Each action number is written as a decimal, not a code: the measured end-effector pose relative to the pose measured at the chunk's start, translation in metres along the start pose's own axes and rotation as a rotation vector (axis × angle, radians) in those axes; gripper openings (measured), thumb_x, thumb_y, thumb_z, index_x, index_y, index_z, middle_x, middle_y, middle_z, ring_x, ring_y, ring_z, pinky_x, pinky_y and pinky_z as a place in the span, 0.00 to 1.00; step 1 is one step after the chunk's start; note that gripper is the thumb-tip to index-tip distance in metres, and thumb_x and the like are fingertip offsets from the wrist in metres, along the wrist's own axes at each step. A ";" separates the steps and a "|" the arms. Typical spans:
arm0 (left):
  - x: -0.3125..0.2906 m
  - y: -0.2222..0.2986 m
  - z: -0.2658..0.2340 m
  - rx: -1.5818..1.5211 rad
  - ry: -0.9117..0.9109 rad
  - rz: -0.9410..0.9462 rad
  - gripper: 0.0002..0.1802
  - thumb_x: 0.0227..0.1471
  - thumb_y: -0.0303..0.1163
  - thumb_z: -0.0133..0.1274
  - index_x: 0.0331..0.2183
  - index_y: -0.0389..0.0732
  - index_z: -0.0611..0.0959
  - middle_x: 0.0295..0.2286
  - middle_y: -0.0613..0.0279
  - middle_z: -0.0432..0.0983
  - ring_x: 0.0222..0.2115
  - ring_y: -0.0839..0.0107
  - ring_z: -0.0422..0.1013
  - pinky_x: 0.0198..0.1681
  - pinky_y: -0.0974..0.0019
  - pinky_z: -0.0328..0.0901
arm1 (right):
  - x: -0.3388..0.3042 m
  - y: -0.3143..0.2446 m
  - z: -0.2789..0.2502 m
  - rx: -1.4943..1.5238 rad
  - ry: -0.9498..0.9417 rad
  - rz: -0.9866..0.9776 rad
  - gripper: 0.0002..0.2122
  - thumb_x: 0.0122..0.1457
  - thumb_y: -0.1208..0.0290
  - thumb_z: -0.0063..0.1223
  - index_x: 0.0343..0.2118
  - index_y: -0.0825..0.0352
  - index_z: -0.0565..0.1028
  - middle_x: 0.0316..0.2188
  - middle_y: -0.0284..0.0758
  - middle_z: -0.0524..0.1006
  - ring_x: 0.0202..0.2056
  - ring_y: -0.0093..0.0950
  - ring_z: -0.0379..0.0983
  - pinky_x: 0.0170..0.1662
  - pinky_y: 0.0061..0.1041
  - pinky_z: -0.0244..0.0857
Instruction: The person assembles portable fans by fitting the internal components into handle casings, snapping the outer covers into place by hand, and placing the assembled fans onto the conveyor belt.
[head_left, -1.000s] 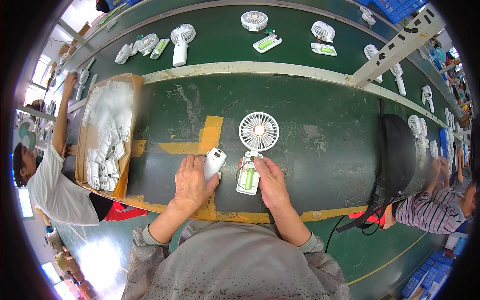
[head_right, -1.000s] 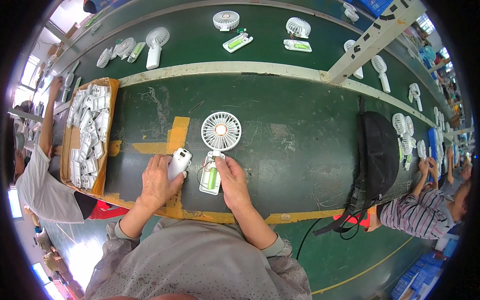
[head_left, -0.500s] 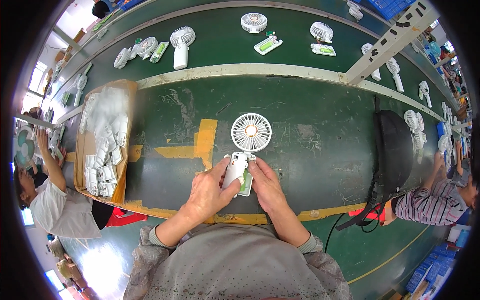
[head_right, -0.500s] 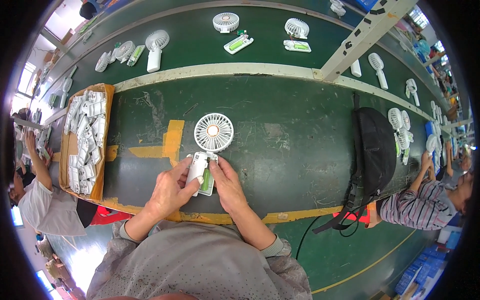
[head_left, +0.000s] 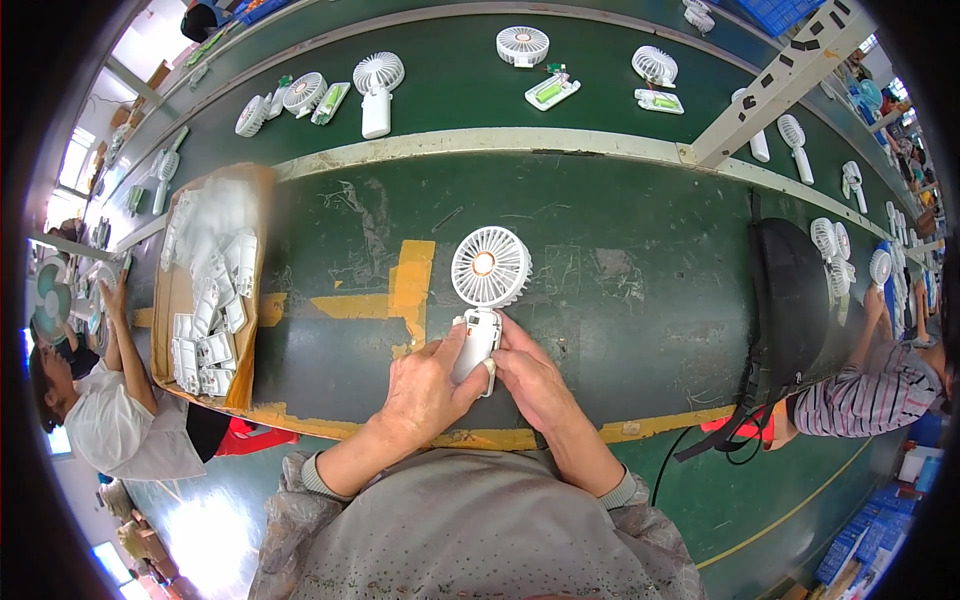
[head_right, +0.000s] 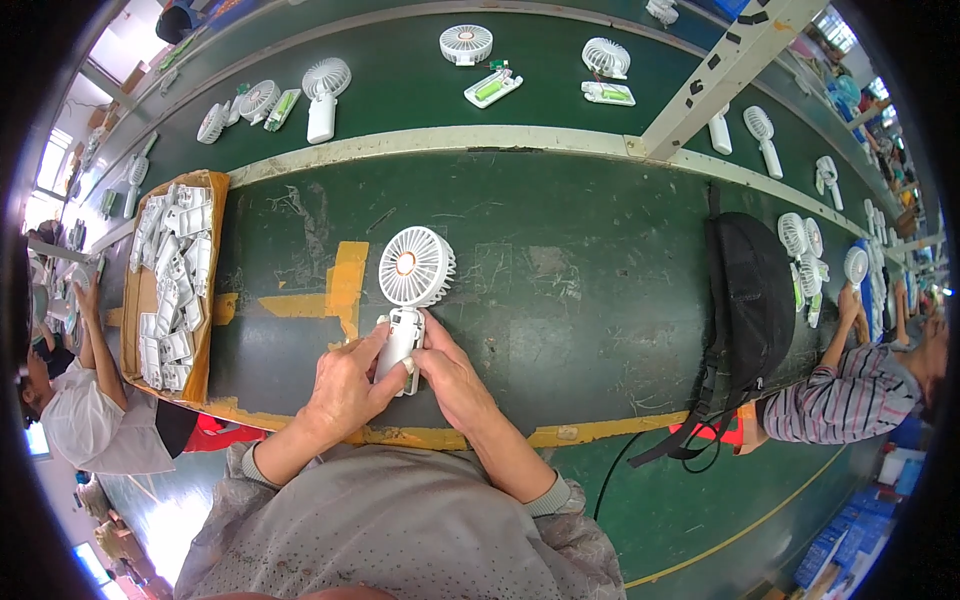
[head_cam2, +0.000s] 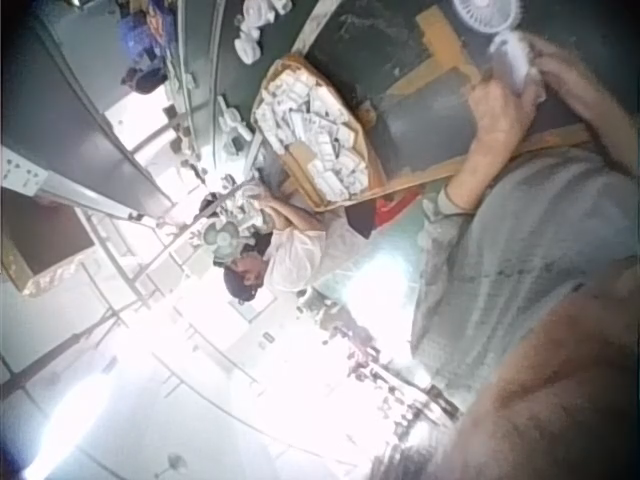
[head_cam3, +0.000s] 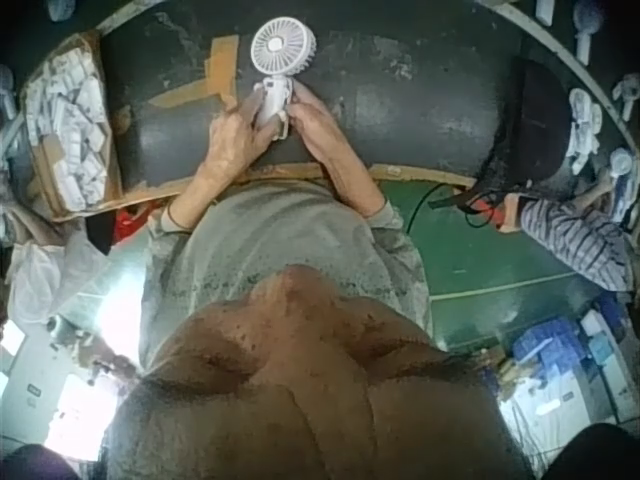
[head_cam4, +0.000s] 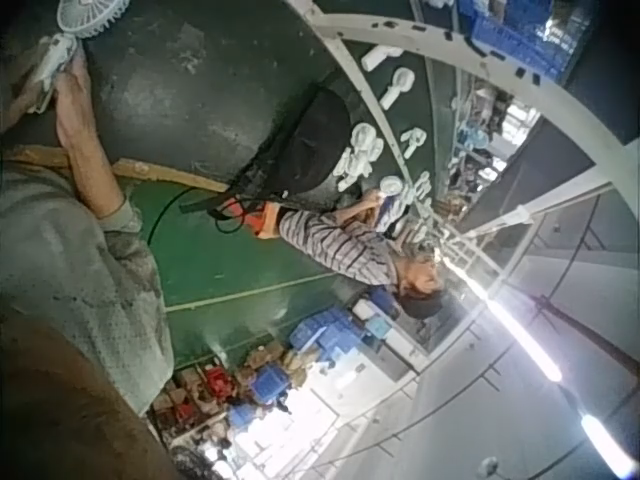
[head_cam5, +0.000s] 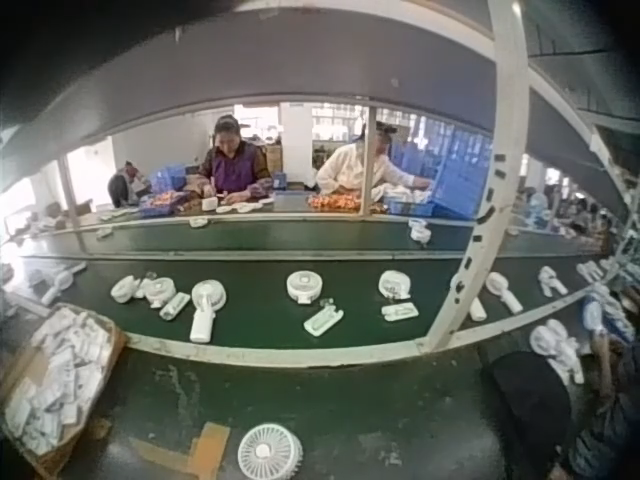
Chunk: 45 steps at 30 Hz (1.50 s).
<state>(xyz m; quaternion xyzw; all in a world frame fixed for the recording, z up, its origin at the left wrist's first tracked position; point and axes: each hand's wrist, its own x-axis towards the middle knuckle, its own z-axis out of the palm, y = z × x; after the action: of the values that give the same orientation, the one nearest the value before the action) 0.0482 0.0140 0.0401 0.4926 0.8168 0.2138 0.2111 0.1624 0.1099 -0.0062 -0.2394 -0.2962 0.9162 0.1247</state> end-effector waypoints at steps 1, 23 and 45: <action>0.000 0.000 0.000 0.005 -0.009 0.008 0.30 0.43 0.39 0.56 0.45 0.27 0.72 0.25 0.42 0.75 0.24 0.52 0.74 0.27 0.57 0.69 | 0.000 0.000 -0.001 -0.002 -0.011 0.002 0.28 0.53 0.78 0.34 0.60 0.69 0.51 0.52 0.36 0.63 0.51 0.24 0.61 0.54 0.24 0.54; -0.006 -0.002 0.010 0.067 0.066 0.140 0.28 0.44 0.37 0.58 0.43 0.29 0.71 0.22 0.48 0.74 0.22 0.53 0.74 0.24 0.60 0.68 | 0.007 0.020 -0.002 -0.101 0.164 -0.178 0.15 0.60 0.72 0.44 0.50 0.72 0.65 0.40 0.31 0.73 0.39 0.17 0.68 0.41 0.18 0.64; -0.002 -0.010 0.006 -0.290 -0.217 0.169 0.16 0.49 0.35 0.49 0.31 0.29 0.72 0.19 0.44 0.73 0.21 0.54 0.73 0.25 0.59 0.67 | -0.012 0.002 0.010 0.108 0.117 -0.273 0.19 0.56 0.73 0.50 0.49 0.72 0.63 0.43 0.44 0.71 0.44 0.33 0.71 0.50 0.33 0.64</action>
<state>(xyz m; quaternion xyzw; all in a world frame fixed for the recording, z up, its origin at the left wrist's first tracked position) 0.0454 0.0089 0.0295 0.5441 0.7055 0.2919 0.3480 0.1673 0.0992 0.0043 -0.2426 -0.2687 0.8898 0.2779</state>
